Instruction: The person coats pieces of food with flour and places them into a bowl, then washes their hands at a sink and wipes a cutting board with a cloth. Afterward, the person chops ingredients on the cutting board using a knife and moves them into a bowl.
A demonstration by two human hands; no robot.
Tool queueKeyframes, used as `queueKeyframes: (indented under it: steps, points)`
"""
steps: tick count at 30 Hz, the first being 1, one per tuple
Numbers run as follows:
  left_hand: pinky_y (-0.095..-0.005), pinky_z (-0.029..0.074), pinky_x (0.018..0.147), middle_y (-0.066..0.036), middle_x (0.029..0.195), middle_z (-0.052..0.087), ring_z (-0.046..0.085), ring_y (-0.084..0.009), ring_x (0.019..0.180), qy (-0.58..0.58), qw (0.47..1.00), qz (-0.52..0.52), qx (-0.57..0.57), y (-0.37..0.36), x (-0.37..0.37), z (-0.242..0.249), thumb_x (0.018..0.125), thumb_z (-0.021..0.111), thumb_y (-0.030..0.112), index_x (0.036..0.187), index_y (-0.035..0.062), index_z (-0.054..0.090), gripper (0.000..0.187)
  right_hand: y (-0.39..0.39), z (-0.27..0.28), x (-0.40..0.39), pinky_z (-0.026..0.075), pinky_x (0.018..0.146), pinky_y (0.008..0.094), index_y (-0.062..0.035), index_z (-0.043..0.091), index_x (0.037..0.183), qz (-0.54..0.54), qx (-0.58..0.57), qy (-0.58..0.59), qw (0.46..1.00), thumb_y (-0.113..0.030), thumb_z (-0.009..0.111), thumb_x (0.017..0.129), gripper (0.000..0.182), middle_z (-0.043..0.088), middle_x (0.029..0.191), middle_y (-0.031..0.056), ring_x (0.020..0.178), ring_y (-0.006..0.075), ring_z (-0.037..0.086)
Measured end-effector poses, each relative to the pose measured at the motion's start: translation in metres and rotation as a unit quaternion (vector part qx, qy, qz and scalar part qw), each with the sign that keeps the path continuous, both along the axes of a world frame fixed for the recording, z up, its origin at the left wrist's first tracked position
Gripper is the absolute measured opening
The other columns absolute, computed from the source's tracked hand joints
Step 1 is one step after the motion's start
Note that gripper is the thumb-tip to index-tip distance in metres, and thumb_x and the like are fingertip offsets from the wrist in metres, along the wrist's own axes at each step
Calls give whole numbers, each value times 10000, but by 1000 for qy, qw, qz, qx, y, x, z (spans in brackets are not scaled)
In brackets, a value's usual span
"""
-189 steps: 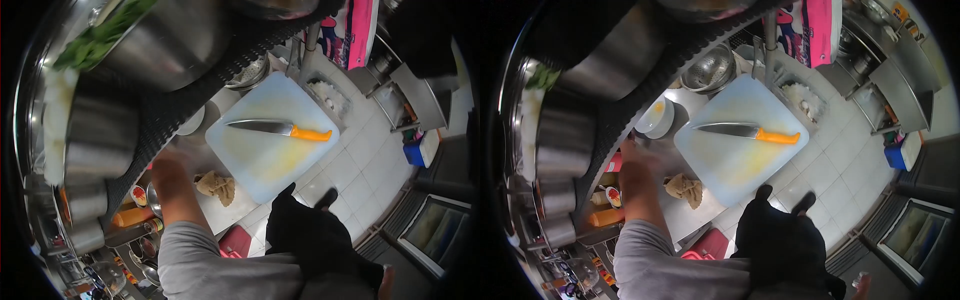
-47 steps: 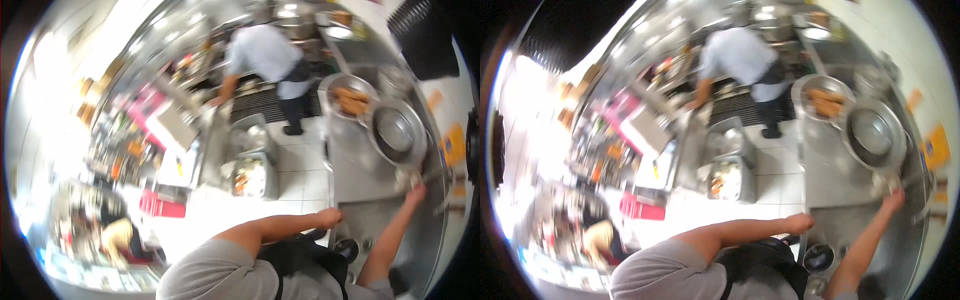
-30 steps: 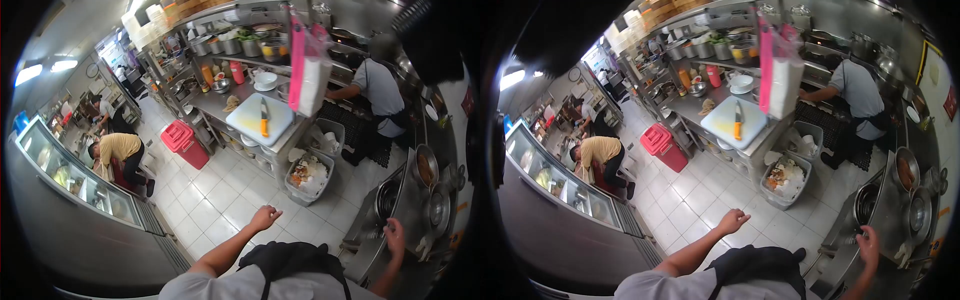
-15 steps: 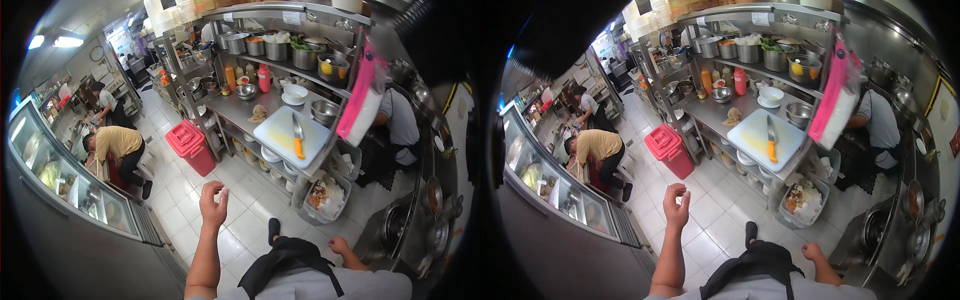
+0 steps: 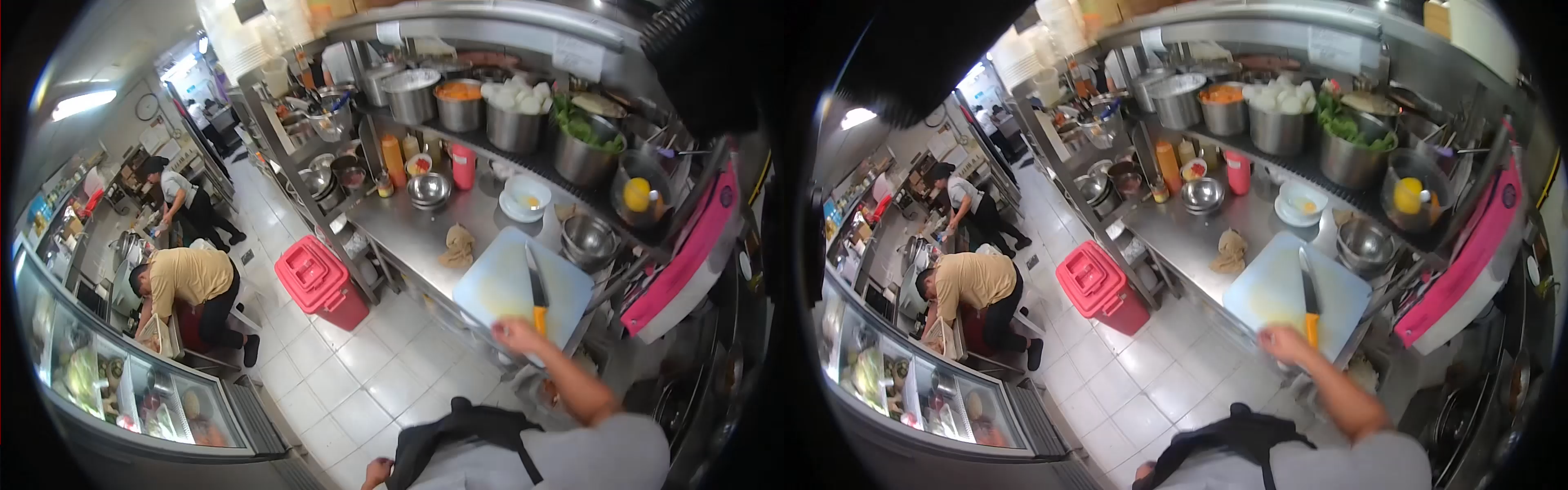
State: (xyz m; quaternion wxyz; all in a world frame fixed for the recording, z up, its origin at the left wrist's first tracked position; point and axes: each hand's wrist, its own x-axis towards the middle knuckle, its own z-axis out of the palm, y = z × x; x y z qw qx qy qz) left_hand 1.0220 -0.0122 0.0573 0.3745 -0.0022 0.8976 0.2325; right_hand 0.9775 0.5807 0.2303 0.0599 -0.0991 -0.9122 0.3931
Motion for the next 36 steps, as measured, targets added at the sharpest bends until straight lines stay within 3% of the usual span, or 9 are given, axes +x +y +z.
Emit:
queueKeyframes:
  steps: [2,6,9,15,19,22,25,31,36]
  points:
    - [-405,542,790,-187,908,720,699,-338,835,115,990,69,32,19,-33,10,858,670,367,999,62,740,342,20,23,-82,527,734,362,-67,692,1095,-19,-4,12,1000,-275,673,878,301,708,971,142,789,245,663]
    - [-306,513,674,-101,808,689,643,-159,744,191,938,207,202,91,-151,72,870,695,175,1016,7,692,222,48,32,-232,359,1112,455,11,496,1352,-144,81,-25,986,-227,623,859,562,485,1386,251,1331,400,428]
    - [-283,498,681,-72,831,676,613,-131,735,199,907,186,320,124,-251,101,865,699,129,1014,3,680,196,62,-24,-319,323,1140,471,13,428,1414,-275,200,-49,939,-208,582,866,611,426,1446,248,1393,430,328]
    - [-304,492,815,-79,890,674,619,-169,864,260,904,-38,338,196,-452,239,832,713,131,1023,-1,687,234,75,-85,-414,238,1174,484,75,440,1370,-437,130,-69,887,-181,571,833,609,421,1425,288,1376,406,349]
    - [-339,500,829,-113,933,675,635,-211,888,293,851,-143,412,264,-561,302,862,692,174,989,-19,659,234,51,-186,-492,474,923,447,-21,576,1180,-440,232,31,867,-144,565,822,379,584,1216,156,1120,326,549]
    - [-334,492,844,-135,1032,649,621,-222,930,304,790,-191,498,343,-607,350,886,655,99,1027,-27,643,189,-31,-102,-495,500,781,457,-60,656,885,-220,220,1,950,-94,538,836,132,669,882,132,825,312,634]
    - [-310,456,913,-128,1089,615,575,-197,1022,308,695,-171,627,435,-624,409,899,622,17,1032,-43,617,146,-114,-98,-498,467,853,474,-68,643,959,88,-115,58,988,-89,526,837,170,652,942,187,923,361,604]
    - [-292,454,883,-83,1080,602,560,-145,977,324,625,-99,703,579,-646,533,952,662,235,1169,-27,570,352,-77,-22,-430,443,997,428,-62,604,1188,-41,-126,166,977,-87,505,835,368,618,1156,168,1094,350,578]
    - [-347,475,853,-91,1055,604,556,-172,989,230,647,-80,722,638,-664,603,901,677,491,1235,-44,541,645,12,3,-397,382,1077,487,-46,573,1278,-320,68,-1,945,-259,617,882,452,553,1317,206,1279,399,471]
